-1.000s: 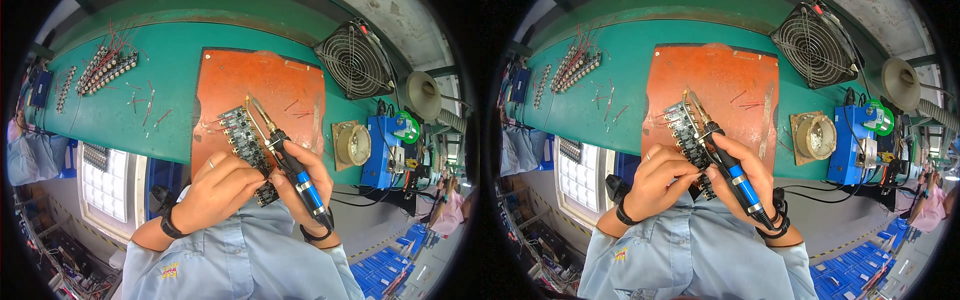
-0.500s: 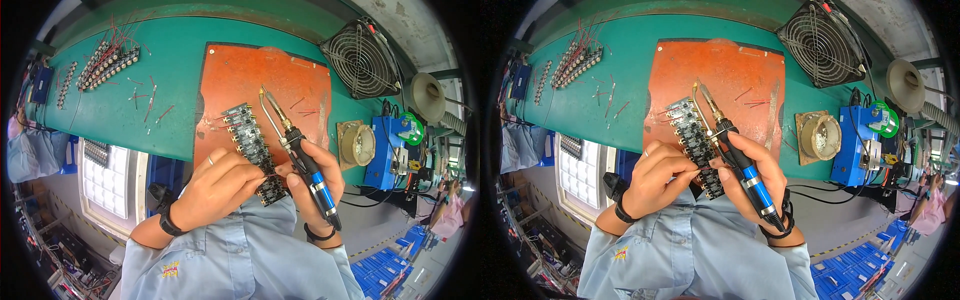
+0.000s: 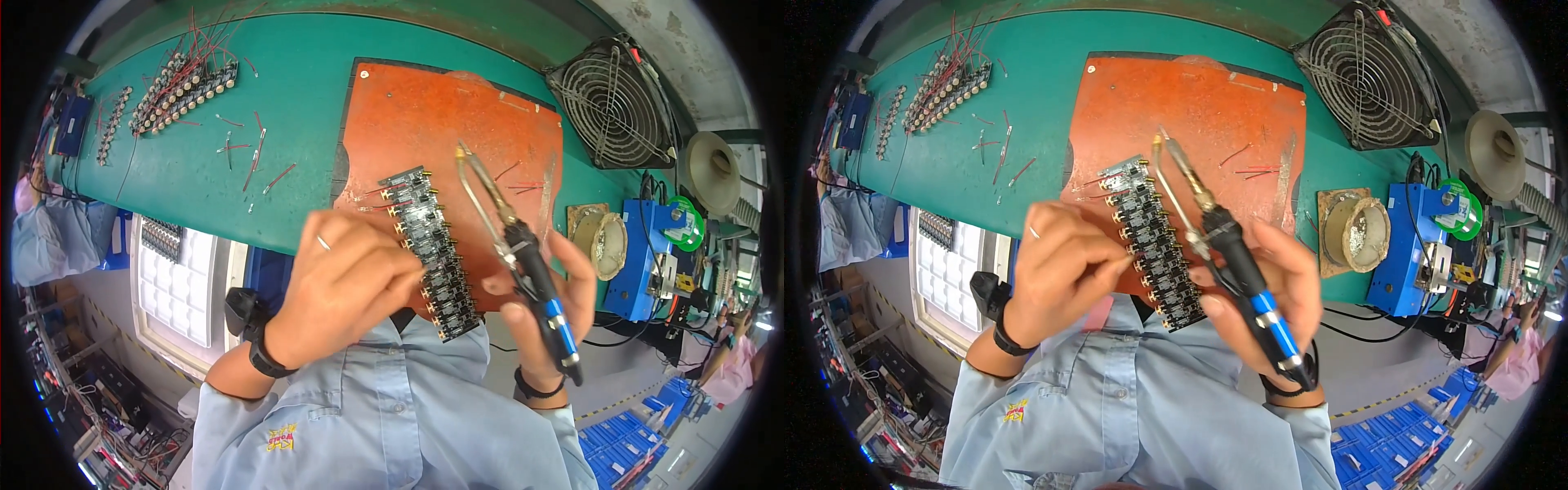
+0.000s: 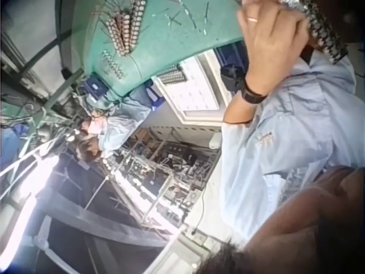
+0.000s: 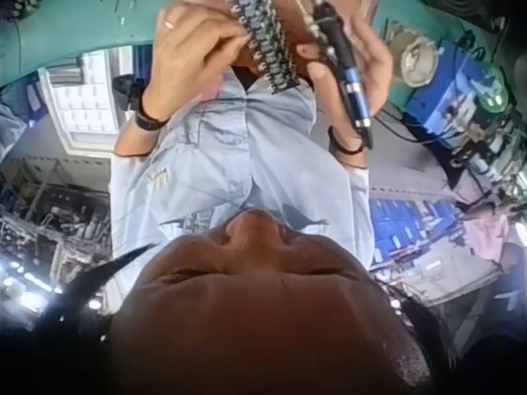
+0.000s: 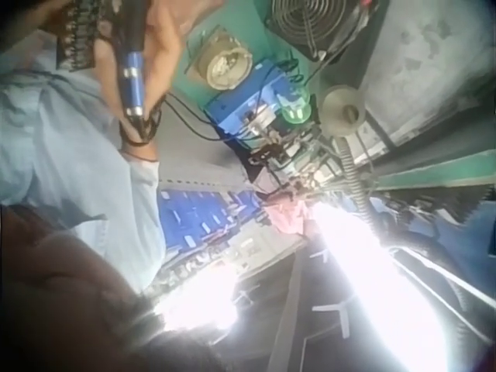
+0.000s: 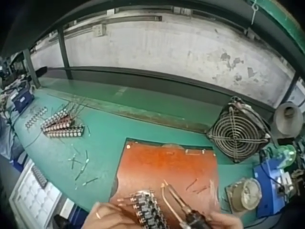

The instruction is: Soldering multiple electronic components onto printed circuit boards at an assembly station.

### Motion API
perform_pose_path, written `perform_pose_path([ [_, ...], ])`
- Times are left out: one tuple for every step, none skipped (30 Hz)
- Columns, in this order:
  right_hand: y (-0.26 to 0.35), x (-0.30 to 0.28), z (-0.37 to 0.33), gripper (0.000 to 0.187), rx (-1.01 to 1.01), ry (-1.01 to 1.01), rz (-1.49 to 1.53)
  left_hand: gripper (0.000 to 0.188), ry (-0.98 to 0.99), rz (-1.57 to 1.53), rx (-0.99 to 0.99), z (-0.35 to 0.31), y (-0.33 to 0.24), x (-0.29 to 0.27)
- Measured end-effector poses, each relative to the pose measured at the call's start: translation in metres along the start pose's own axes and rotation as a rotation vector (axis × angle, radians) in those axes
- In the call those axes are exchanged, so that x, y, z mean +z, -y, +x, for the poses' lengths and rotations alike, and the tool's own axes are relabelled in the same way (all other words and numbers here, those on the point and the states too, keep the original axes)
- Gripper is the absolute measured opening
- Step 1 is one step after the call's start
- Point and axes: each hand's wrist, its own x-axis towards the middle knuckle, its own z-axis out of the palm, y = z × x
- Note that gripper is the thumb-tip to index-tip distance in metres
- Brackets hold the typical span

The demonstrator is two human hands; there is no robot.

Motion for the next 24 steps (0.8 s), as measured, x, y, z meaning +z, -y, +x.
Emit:
perform_pose_path([
  [0.003, -0.007, -0.001, 0.052, -0.019, -0.006, 0.034, 0.016, -0.018, 0.051, 0.011, 0.004, 0.005, -0.003],
  [0.005, -0.014, -0.001, 0.051, -0.039, -0.011, 0.068, 0.016, -0.036, 0.102, 0.022, 0.006, 0.008, -0.005],
  [0.007, -0.024, 0.001, 0.051, -0.036, -0.009, 0.07, 0.016, -0.035, 0.103, 0.018, 0.009, 0.01, -0.005],
  [0.009, -0.037, 0.005, 0.051, -0.147, 0.07, -0.105, 0.016, -0.044, 0.122, -0.002, 0.011, 0.012, -0.004],
  [0.01, -0.047, 0.009, 0.051, -0.258, 0.15, -0.28, 0.016, -0.053, 0.139, -0.021, 0.012, 0.013, -0.003],
  [0.011, -0.052, 0.011, 0.052, -0.369, 0.232, -0.453, 0.016, -0.062, 0.158, -0.042, 0.014, 0.014, -0.002],
  [0.012, -0.052, 0.011, 0.052, -0.364, 0.236, -0.453, 0.016, -0.061, 0.156, -0.048, 0.014, 0.014, -0.002],
  [0.012, -0.052, 0.009, 0.052, -0.346, 0.214, -0.457, 0.016, -0.047, 0.159, -0.071, 0.014, 0.015, -0.001],
  [0.013, -0.052, 0.008, 0.052, -0.329, 0.192, -0.462, 0.016, -0.034, 0.161, -0.094, 0.014, 0.016, 0.0],
  [0.014, -0.052, 0.008, 0.053, -0.312, 0.17, -0.466, 0.016, -0.02, 0.164, -0.116, 0.014, 0.016, 0.0],
  [0.015, -0.051, 0.009, 0.053, -0.308, 0.173, -0.467, 0.016, -0.019, 0.162, -0.12, 0.014, 0.016, 0.001],
  [0.015, -0.05, 0.011, 0.052, -0.31, 0.203, -0.482, 0.016, -0.025, 0.161, -0.125, 0.015, 0.016, 0.002],
  [0.016, -0.049, 0.013, 0.05, -0.311, 0.232, -0.496, 0.016, -0.031, 0.16, -0.13, 0.015, 0.015, 0.002],
  [0.016, -0.048, 0.014, 0.049, -0.313, 0.262, -0.51, 0.016, -0.036, 0.16, -0.134, 0.015, 0.015, 0.003],
  [0.017, -0.047, 0.015, 0.049, -0.31, 0.264, -0.509, 0.016, -0.035, 0.16, -0.138, 0.016, 0.014, 0.003],
  [0.017, -0.045, 0.016, 0.048, -0.304, 0.273, -0.522, 0.016, -0.035, 0.154, -0.151, 0.016, 0.013, 0.004],
  [0.017, -0.044, 0.017, 0.047, -0.298, 0.283, -0.535, 0.016, -0.036, 0.149, -0.164, 0.016, 0.013, 0.004],
  [0.017, -0.043, 0.018, 0.045, -0.292, 0.292, -0.548, 0.016, -0.036, 0.145, -0.176, 0.016, 0.012, 0.004],
  [0.017, -0.042, 0.019, 0.045, -0.291, 0.293, -0.547, 0.016, -0.035, 0.145, -0.179, 0.015, 0.012, 0.004],
  [0.017, -0.041, 0.019, 0.045, -0.289, 0.303, -0.548, 0.016, -0.041, 0.134, -0.183, 0.014, 0.013, 0.005],
  [0.017, -0.04, 0.02, 0.045, -0.287, 0.312, -0.551, 0.017, -0.046, 0.123, -0.188, 0.014, 0.013, 0.005],
  [0.017, -0.04, 0.021, 0.044, -0.284, 0.321, -0.553, 0.017, -0.051, 0.112, -0.192, 0.013, 0.014, 0.005],
  [0.016, -0.039, 0.022, 0.044, -0.283, 0.322, -0.553, 0.017, -0.051, 0.112, -0.194, 0.013, 0.014, 0.006],
  [0.016, -0.038, 0.022, 0.044, -0.283, 0.322, -0.559, 0.017, -0.05, 0.11, -0.192, 0.013, 0.014, 0.006],
])
